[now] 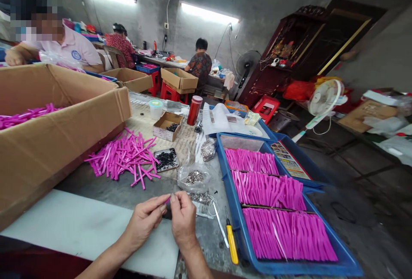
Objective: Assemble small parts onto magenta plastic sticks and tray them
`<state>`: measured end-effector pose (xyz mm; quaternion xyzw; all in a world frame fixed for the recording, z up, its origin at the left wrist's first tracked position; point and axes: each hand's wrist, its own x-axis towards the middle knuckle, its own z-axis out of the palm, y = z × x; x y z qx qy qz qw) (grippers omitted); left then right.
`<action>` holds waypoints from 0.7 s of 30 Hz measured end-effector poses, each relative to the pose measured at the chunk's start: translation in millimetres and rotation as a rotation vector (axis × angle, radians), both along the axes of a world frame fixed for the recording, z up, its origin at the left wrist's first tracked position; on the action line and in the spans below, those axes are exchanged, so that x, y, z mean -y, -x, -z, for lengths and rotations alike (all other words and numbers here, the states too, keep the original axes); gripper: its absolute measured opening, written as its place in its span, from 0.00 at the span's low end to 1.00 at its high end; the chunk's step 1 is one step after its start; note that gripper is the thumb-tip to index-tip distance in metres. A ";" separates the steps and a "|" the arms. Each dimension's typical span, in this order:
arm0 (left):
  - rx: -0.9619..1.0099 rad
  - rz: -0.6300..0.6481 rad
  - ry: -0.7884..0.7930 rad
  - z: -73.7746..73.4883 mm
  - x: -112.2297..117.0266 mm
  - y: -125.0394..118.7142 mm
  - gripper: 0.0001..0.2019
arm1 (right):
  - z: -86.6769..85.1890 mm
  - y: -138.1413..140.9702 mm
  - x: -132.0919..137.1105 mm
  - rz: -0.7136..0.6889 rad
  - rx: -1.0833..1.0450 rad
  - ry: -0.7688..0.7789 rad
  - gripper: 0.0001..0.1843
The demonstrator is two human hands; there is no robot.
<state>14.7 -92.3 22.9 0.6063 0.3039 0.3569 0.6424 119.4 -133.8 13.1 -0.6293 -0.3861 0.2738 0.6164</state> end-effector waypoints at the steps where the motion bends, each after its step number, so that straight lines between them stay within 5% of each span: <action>1: 0.003 -0.015 -0.020 0.5 0.7 -0.3 0.15 | -0.8 0.5 -0.2 -0.007 -0.030 -0.003 0.15; 10: 0.029 -0.035 0.114 -6.5 0.5 -5.2 0.18 | -1.2 0.4 -1.0 0.021 -0.028 -0.018 0.10; 17: -0.001 -0.096 -0.216 -6.9 7.5 -3.6 0.13 | -8.5 5.7 -1.6 -0.009 -0.122 -0.075 0.13; 21: 0.057 -0.087 0.002 -6.4 7.0 -8.0 0.16 | -4.1 3.7 -1.2 0.022 -0.025 -0.060 0.09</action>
